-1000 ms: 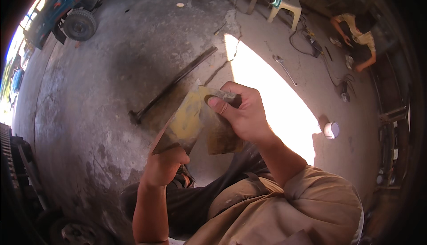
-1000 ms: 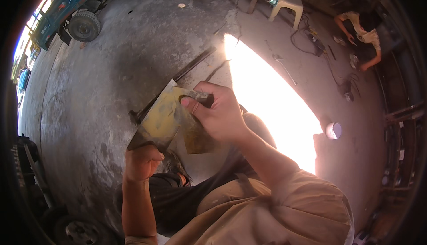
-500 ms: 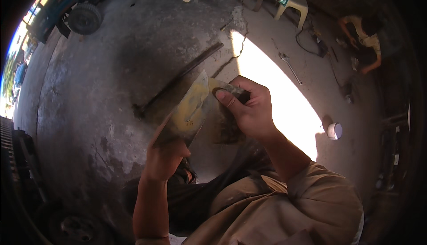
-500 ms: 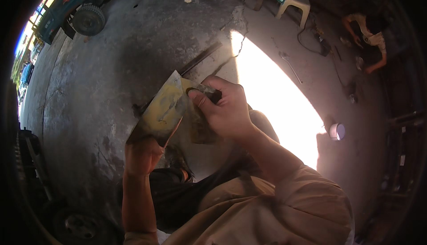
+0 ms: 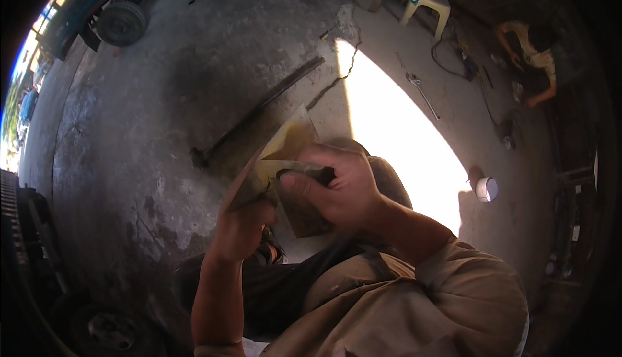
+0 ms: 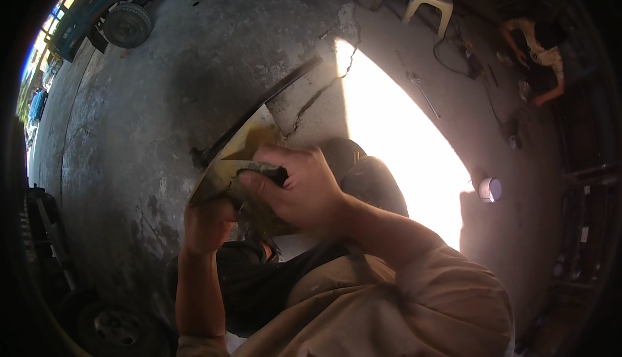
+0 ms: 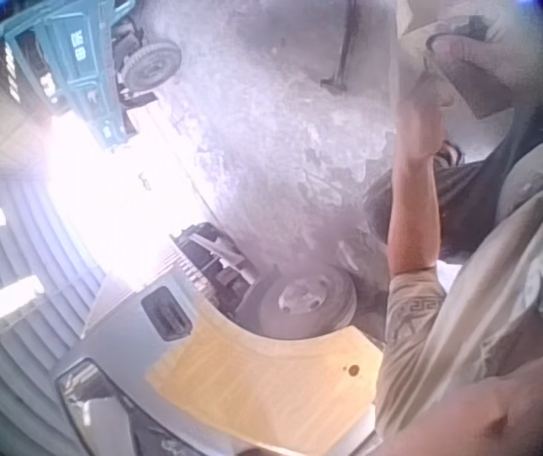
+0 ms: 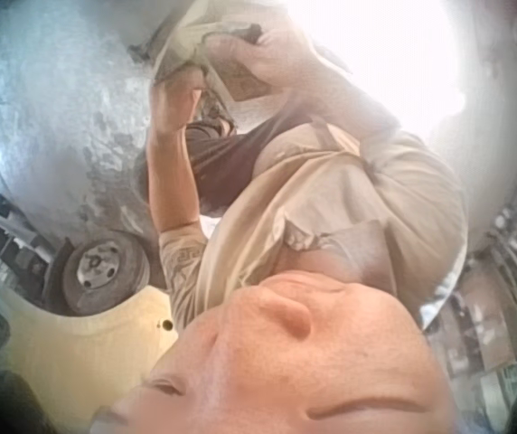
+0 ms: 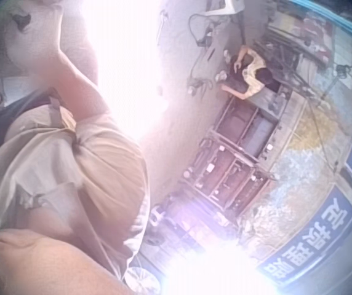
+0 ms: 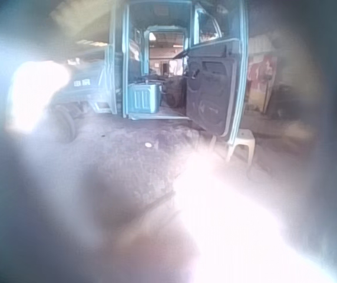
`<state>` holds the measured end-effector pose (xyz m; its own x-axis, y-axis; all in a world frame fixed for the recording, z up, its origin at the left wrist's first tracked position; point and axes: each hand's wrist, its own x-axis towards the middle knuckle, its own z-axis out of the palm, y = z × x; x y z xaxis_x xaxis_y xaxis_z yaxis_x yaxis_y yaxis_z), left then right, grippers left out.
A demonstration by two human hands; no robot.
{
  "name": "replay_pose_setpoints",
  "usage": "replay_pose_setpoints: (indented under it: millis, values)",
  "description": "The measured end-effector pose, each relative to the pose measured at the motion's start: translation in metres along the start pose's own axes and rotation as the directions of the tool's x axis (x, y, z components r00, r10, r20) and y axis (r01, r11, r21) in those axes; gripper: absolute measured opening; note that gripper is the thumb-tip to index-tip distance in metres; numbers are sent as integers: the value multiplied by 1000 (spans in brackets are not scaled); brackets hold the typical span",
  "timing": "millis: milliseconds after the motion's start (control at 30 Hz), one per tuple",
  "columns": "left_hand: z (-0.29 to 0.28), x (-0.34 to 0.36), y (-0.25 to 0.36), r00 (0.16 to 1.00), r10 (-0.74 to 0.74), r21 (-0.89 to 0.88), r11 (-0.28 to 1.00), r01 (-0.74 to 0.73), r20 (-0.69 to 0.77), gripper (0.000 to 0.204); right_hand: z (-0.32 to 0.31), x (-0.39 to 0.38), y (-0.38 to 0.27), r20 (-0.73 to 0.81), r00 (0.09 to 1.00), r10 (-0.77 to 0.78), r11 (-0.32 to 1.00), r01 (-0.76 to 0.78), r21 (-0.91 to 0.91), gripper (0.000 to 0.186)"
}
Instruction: The person sands a yellow car fender with a sanding block, focusing on the area around a circular cutout. They then scrape residue from the sanding block and continue sanding the surface.
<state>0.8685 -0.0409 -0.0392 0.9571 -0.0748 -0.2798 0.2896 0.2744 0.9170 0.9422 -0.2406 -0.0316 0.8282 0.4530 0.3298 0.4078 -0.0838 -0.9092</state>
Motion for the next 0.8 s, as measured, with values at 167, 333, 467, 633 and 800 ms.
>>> replay_pose_setpoints:
  millis: [167,333,467,633,800]
  values:
    - [7,3,-6,976,215,304,928,-216,40,83,-19,19,13,-130,970,205,976,-193,98,18]
    - [6,2,-8,990,142,123,983,-139,-18,82,-12,7,3,-30,999,32,999,-33,-29,16]
    - [11,-1,-3,968,252,325,913,-245,22,82,-27,20,10,-75,976,207,975,-199,102,15]
    - [3,3,-11,987,159,103,982,-159,5,85,-10,7,4,-5,999,-38,999,39,33,13]
    - [17,-5,7,967,248,383,889,-250,55,88,-23,19,7,-25,991,134,977,-128,168,14]
